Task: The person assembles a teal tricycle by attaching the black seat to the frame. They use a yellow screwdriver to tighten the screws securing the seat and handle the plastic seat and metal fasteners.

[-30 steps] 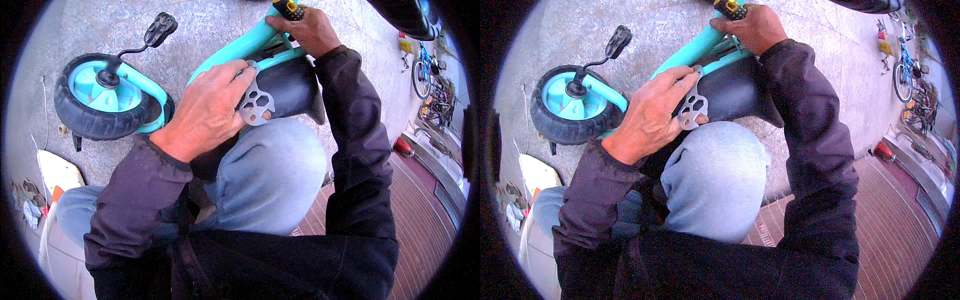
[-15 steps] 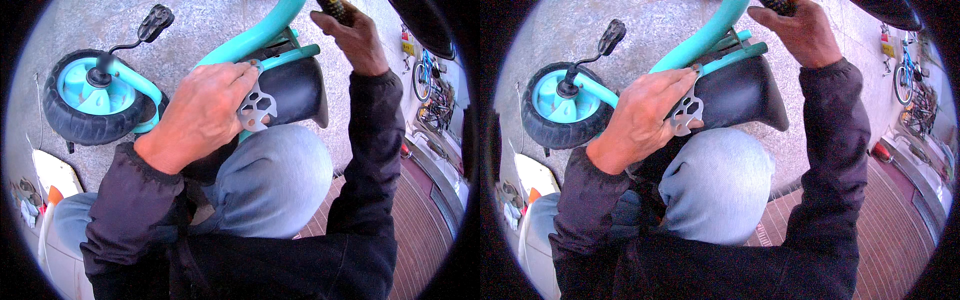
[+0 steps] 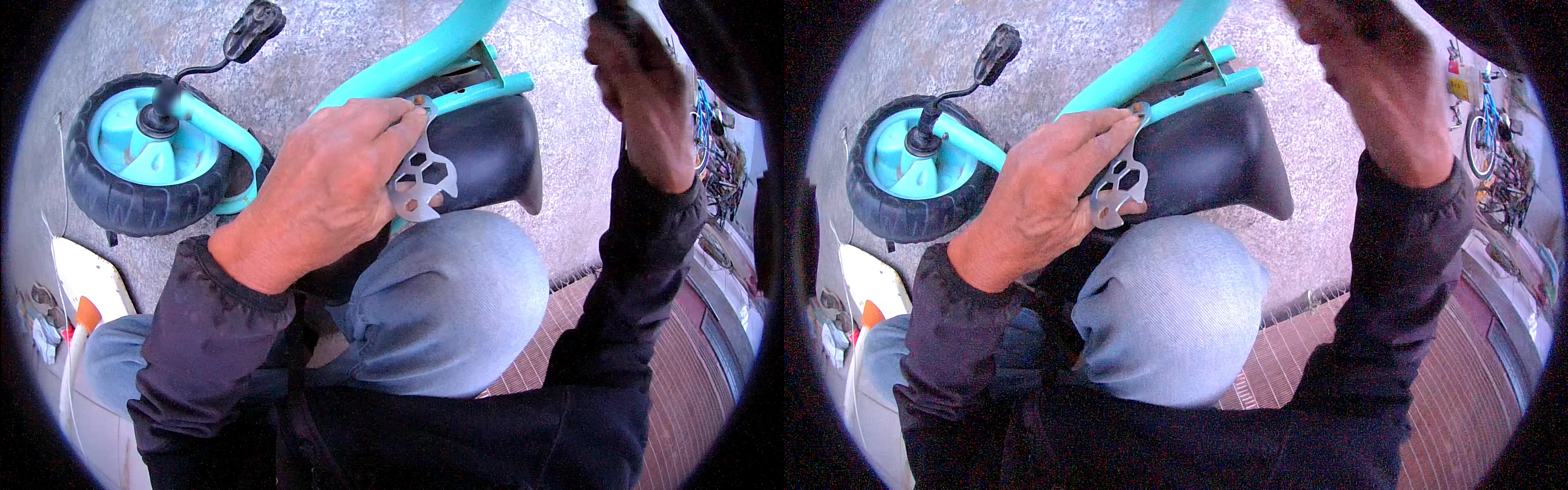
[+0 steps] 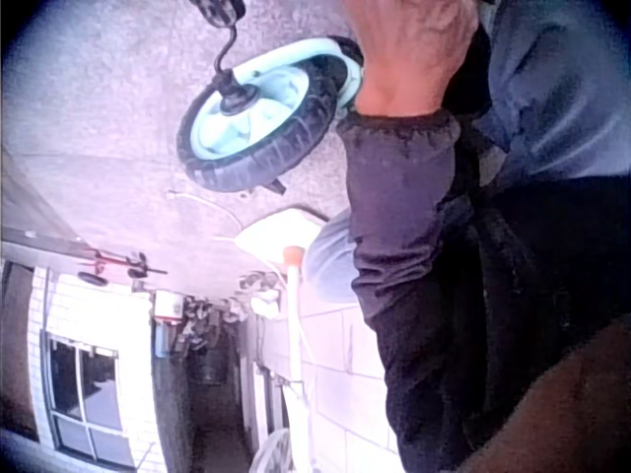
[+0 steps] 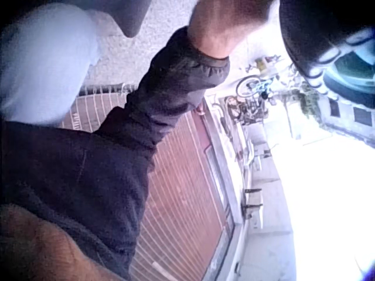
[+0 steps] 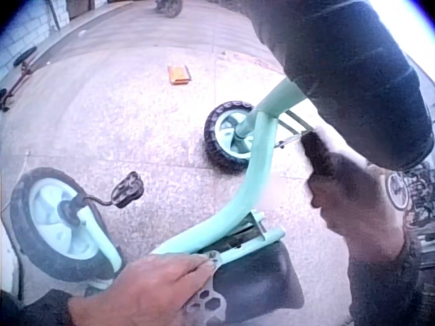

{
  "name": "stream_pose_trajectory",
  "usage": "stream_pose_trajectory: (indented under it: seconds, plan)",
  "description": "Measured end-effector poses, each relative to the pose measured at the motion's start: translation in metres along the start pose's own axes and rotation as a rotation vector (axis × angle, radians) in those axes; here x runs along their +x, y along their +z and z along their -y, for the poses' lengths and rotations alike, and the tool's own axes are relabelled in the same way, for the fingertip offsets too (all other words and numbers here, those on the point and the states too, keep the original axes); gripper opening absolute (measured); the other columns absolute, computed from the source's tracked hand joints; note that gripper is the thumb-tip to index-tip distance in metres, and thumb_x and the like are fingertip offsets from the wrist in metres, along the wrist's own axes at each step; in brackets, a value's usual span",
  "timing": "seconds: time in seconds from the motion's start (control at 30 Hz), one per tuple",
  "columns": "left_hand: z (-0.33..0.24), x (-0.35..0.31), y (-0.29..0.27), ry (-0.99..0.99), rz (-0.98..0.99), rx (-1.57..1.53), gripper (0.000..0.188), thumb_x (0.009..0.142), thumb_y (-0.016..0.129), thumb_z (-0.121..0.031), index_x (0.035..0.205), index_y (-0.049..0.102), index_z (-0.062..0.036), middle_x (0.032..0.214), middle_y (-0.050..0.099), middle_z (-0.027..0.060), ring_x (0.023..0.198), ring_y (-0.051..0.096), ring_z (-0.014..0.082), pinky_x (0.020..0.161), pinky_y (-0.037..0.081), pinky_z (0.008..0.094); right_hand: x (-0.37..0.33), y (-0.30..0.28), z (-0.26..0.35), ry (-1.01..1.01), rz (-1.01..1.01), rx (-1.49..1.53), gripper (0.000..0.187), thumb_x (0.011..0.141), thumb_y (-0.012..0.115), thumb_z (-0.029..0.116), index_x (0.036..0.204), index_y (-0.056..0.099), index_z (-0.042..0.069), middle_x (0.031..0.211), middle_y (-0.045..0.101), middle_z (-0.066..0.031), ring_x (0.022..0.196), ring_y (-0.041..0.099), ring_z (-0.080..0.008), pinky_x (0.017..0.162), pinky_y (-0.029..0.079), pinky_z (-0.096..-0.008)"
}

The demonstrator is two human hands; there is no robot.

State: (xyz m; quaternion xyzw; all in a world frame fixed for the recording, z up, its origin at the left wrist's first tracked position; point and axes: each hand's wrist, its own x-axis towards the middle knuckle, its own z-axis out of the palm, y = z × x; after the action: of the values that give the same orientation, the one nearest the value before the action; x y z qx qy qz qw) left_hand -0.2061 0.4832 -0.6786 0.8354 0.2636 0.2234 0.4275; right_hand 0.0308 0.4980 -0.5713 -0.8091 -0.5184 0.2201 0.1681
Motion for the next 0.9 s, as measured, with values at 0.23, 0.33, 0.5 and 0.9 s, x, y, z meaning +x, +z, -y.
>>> stream_pose_trajectory:
  seconds: [0.23, 0.33, 0.5, 0.9]
  plan:
    - [0.001, -0.004, -0.001, -0.048, 0.033, 0.032, 0.058, 0.062, 0.074, -0.016, 0.112, 0.050, 0.0028, 0.108, 0.056, 0.0169, 0.094, 0.055, 0.0347, 0.079, 0.046, 0.0392, -0.003, 0.020, -0.023, -0.556, 0.433, -0.146, 0.035, 0.078, 0.061, 0.010, 0.112, 0.056, 0.002, 0.093, 0.063, -0.0163, 0.079, 0.063, -0.0215, 0.072, 0.048, -0.0308]
    - [0.004, -0.005, 0.000, -0.030, -0.008, 0.046, 0.057, 0.062, 0.073, -0.016, 0.111, 0.050, 0.0022, 0.107, 0.056, 0.0165, 0.094, 0.055, 0.0346, 0.079, 0.046, 0.0394, 0.003, 0.019, -0.005, -0.586, 0.459, -0.382, 0.032, 0.078, 0.062, 0.014, 0.108, 0.059, 0.003, 0.089, 0.062, -0.0176, 0.077, 0.063, -0.0272, 0.069, 0.048, -0.0333]
    - [0.003, -0.006, -0.001, -0.050, 0.013, 0.022, 0.057, 0.063, 0.073, -0.018, 0.111, 0.051, 0.0008, 0.108, 0.055, 0.0159, 0.094, 0.055, 0.0340, 0.078, 0.046, 0.0393, 0.006, 0.025, 0.014, -0.878, 0.238, -0.386, 0.032, 0.082, 0.059, 0.009, 0.113, 0.058, 0.009, 0.085, 0.062, -0.0096, 0.071, 0.061, -0.0176, 0.063, 0.048, -0.0276]
    - [0.006, -0.006, 0.000, -0.038, 0.039, 0.017, 0.059, 0.061, 0.074, -0.017, 0.112, 0.050, 0.0003, 0.108, 0.055, 0.0162, 0.095, 0.055, 0.0347, 0.079, 0.046, 0.0396, -0.011, 0.020, 0.012, -0.818, 0.518, -0.727, 0.028, 0.080, 0.060, 0.004, 0.107, 0.062, 0.011, 0.074, 0.057, -0.0071, 0.062, 0.056, -0.0169, 0.058, 0.046, -0.0287]
